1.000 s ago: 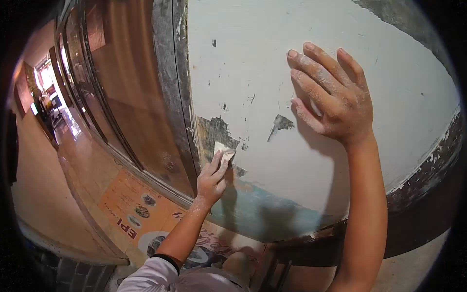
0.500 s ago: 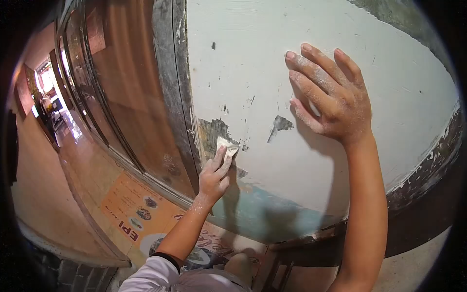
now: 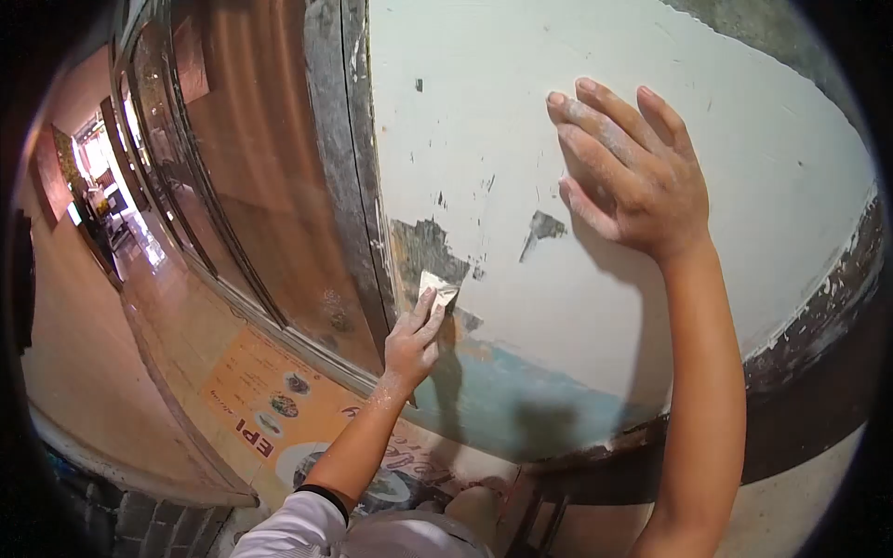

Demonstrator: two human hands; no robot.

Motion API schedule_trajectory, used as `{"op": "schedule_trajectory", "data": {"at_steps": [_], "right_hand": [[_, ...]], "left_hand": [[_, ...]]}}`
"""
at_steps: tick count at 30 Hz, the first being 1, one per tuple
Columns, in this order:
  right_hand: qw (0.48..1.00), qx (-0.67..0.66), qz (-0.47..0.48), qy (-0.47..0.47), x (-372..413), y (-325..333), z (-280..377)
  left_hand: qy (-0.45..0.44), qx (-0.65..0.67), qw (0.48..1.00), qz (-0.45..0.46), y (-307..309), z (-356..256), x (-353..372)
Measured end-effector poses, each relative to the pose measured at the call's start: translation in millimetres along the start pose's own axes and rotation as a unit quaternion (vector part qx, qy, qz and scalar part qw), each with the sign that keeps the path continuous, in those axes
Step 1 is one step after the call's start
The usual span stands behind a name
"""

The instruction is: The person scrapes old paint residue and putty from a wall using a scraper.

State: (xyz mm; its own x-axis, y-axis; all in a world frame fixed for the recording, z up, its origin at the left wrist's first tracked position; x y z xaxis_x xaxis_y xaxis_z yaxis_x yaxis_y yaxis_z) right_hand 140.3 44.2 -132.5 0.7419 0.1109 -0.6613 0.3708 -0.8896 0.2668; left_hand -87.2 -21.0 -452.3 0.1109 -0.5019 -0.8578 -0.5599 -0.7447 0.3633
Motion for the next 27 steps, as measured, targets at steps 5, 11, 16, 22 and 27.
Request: {"op": "schedule_trajectory", "data": {"at_steps": [5,11,16,22,27], "right_hand": [[0.995,0.012,0.087,0.043,-2,9,-10],[0.972,0.204,0.069,0.091,-40,48,-100],[0.979,0.183,0.009,0.091,-31,28,-97],[0.978,0.171,-0.076,0.096,-27,17,-102],[0.973,0.184,-0.073,0.117,-26,16,-109]], "left_hand": [[0.029,-0.024,0.999,0.025,-14,11,39],[0.048,-0.013,0.998,0.038,-19,7,31],[0.061,-0.018,0.998,0.017,-21,3,35],[0.046,-0.039,0.998,-0.015,-20,-8,19],[0.032,-0.064,0.997,-0.036,-25,-4,25]]}}
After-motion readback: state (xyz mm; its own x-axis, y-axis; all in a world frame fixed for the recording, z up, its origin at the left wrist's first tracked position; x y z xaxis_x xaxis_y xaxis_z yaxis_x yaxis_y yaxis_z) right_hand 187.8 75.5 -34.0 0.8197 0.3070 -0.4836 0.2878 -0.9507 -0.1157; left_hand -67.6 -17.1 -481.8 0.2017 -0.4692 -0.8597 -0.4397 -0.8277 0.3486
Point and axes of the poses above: each hand's wrist, its own x-axis away from the middle knuckle, its own y-axis out of the back of the hand, z = x × y, the point moved 4 cm from there along -x, towards the middle knuckle, and after that the axes turned 7 degrees about x, right-handed, at the moved point
